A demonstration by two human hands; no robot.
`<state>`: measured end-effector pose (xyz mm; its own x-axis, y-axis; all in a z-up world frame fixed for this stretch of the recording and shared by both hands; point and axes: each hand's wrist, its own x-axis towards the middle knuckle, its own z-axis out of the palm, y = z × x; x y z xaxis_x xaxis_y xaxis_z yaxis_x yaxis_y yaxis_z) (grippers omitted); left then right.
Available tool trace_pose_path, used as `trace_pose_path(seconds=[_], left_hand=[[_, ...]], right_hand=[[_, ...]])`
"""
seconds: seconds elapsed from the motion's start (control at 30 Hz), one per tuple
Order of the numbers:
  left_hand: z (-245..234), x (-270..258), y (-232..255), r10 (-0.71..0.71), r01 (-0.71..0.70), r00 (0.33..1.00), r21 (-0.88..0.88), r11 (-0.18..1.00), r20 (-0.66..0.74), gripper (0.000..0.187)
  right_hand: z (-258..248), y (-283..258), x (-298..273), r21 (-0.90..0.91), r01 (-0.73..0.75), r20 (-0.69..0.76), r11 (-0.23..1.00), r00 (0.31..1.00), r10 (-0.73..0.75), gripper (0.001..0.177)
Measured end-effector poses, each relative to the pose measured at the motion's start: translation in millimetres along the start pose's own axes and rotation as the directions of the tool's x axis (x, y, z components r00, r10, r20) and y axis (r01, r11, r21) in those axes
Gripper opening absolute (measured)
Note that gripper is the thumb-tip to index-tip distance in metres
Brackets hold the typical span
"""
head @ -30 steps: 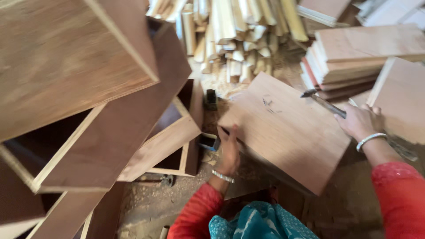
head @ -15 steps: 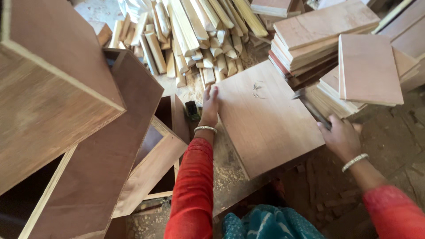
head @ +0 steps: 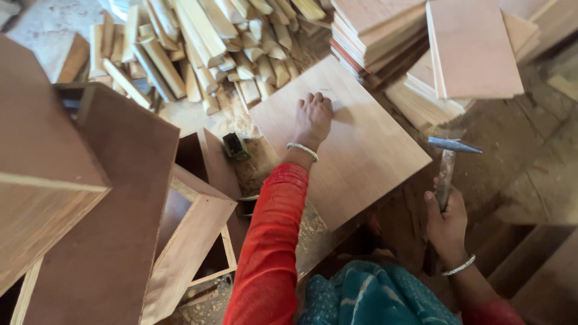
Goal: The person hammers several nails into a rectangular wooden board using a hammer. They hold the board steady with one hand while striking the nails with the other. The board is then lifted and moved aside.
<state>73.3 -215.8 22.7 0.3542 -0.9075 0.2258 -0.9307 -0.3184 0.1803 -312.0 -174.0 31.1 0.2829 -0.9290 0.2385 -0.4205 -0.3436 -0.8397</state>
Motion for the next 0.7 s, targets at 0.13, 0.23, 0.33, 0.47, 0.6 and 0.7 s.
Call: trace_pose_path(seconds=[0.13,0.23,0.33,0.47,0.6,0.7], left_hand=[[9,-2,-6,-0.063,0.050,0.995,-0.139,0.989,-0.084,0.016],[0,-20,-14,-0.266,0.212,0.963,-0.480,0.851,-0.045,0.018],[-20,-52,-29,-0.392,0.292,0.920,-0.681,0.672,0.008,0.033],[-49,-100,-46,-0.559,0.309,0.828,-0.801,0.512,-0.038,0.028],[-62,-169,-65,-0.700,0.299,0.676,-0.781,0.548,-0.232,0.019],[-50,-194,-82,-0.821,0.389,0.568,-0.862,0.325,-0.053,0.017]], right_hand=[[-4,-1,-7,-0.021,-0.012,0.000,1.000,1.000,0.012,0.034],[-8,0,-15,0.031,-0.092,0.038,0.995,0.995,0.091,0.029],[1,5,-10,0.074,-0.135,0.111,0.988,0.986,0.127,0.022],[22,10,10,0.066,-0.042,0.220,0.997,0.975,0.026,0.021],[39,19,24,0.146,0.079,0.220,0.986,0.969,-0.110,0.029],[39,30,28,0.138,-0.100,0.309,0.985,0.950,0.053,0.025]])
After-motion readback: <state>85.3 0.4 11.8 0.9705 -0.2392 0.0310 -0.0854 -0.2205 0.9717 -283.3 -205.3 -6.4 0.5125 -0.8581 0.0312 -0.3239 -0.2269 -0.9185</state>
